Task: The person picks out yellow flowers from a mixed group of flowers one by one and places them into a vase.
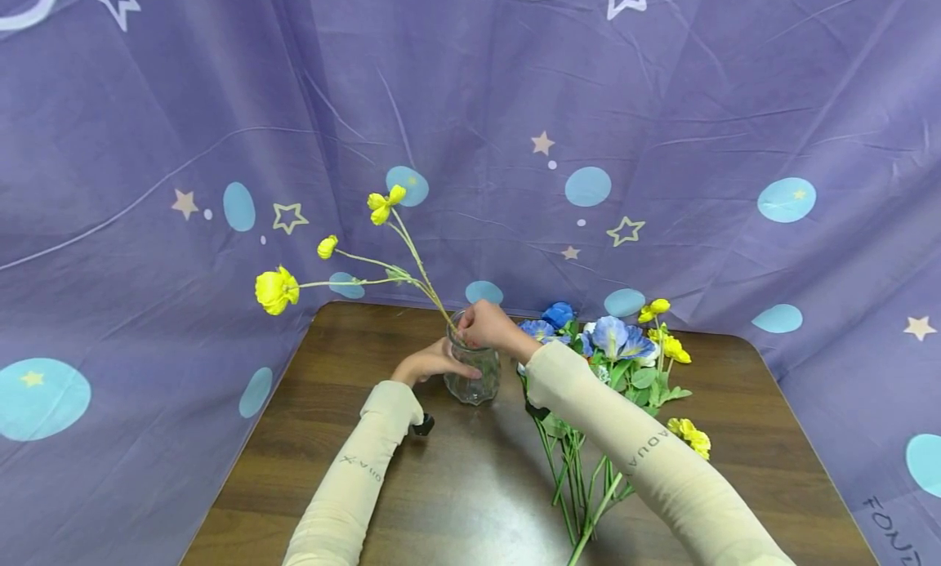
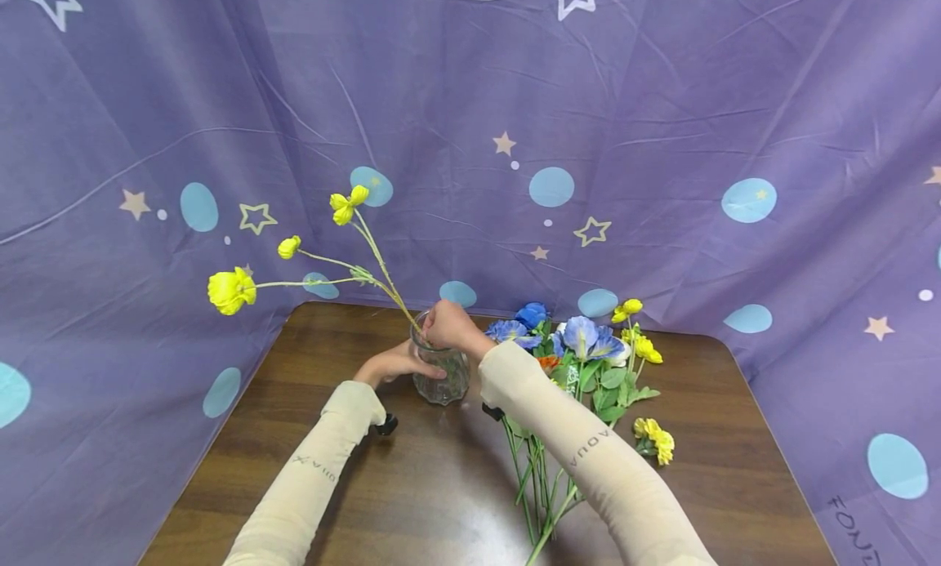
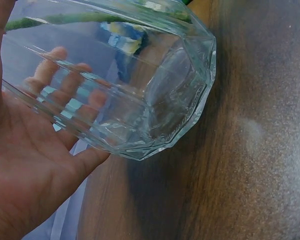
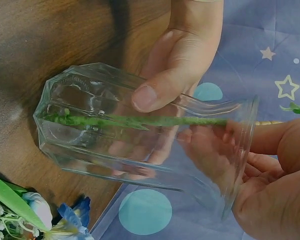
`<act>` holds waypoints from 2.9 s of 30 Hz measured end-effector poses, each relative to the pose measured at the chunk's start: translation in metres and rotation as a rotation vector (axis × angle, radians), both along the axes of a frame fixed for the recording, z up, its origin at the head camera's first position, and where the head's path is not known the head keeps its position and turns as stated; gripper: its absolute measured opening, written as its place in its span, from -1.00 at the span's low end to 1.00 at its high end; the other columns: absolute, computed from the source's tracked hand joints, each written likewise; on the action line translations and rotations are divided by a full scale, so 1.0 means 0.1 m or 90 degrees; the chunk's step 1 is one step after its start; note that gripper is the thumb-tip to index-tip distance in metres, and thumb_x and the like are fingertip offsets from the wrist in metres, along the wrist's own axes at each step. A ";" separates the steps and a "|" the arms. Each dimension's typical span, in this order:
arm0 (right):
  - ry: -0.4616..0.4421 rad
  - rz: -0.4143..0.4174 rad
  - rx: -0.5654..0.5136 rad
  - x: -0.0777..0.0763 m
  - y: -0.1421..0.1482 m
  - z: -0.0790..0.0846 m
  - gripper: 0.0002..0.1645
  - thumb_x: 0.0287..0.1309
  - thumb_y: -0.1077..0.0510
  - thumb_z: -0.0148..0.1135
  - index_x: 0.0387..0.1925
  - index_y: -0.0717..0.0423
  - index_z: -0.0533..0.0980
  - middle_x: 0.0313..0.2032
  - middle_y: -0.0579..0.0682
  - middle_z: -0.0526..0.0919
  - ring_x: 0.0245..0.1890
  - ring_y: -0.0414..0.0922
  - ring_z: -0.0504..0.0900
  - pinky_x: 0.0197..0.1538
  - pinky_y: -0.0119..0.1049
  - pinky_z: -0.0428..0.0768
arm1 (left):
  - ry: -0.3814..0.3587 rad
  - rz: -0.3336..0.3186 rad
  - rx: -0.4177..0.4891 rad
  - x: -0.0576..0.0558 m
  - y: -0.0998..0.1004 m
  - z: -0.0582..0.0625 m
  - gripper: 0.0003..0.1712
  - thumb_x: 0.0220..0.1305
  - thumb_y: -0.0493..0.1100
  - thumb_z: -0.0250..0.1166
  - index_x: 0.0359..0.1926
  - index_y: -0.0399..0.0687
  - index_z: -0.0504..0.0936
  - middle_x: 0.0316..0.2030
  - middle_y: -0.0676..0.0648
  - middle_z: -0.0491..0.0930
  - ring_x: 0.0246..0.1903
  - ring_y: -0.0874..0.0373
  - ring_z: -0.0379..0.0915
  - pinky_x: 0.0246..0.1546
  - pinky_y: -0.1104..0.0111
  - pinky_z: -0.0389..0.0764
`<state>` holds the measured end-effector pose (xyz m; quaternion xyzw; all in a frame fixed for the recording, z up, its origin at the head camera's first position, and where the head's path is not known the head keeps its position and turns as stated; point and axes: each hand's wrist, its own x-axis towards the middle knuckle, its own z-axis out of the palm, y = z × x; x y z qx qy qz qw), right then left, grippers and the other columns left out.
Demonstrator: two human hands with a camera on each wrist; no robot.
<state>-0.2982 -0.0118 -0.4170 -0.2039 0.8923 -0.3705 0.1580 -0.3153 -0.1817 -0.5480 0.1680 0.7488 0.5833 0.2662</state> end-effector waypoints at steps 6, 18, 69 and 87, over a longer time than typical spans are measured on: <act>0.027 0.007 0.012 0.01 -0.01 -0.01 -0.81 0.21 0.39 0.24 -0.48 0.28 0.69 -0.67 -0.03 0.57 -0.64 -0.25 0.40 -0.49 -0.48 0.37 | -0.006 0.009 -0.007 0.01 0.01 0.01 -0.15 0.08 -0.19 0.57 0.38 -0.08 0.39 0.28 -0.11 0.54 0.21 0.07 0.49 0.34 0.14 0.49; 0.042 0.006 0.020 0.00 -0.01 -0.04 -0.78 0.15 0.42 0.22 -0.55 0.23 0.68 -0.69 -0.09 0.53 -0.67 -0.26 0.36 -0.52 -0.50 0.33 | -0.005 0.001 0.009 0.03 0.01 0.02 -0.18 0.07 -0.19 0.57 0.34 -0.14 0.43 0.22 -0.12 0.59 0.15 0.09 0.53 0.28 0.19 0.54; 0.069 0.001 -0.053 0.25 0.90 0.74 -0.74 0.40 0.11 0.22 0.02 0.12 0.65 -0.07 0.13 0.76 -0.12 -0.02 0.73 -0.10 -0.17 0.70 | 0.062 -0.005 0.032 0.00 0.02 -0.01 -0.10 0.04 -0.25 0.57 0.41 -0.07 0.39 0.35 -0.19 0.47 0.33 -0.10 0.41 0.40 0.00 0.42; 0.057 -0.005 -0.031 0.42 1.35 0.68 -0.74 0.44 0.16 0.17 0.03 0.19 0.63 -0.16 0.13 0.77 -0.23 -0.10 0.71 -0.20 -0.18 0.68 | 0.053 -0.007 0.032 0.00 0.00 -0.05 -0.10 0.04 -0.20 0.58 0.41 -0.04 0.40 0.32 -0.24 0.50 0.31 -0.15 0.43 0.35 -0.04 0.48</act>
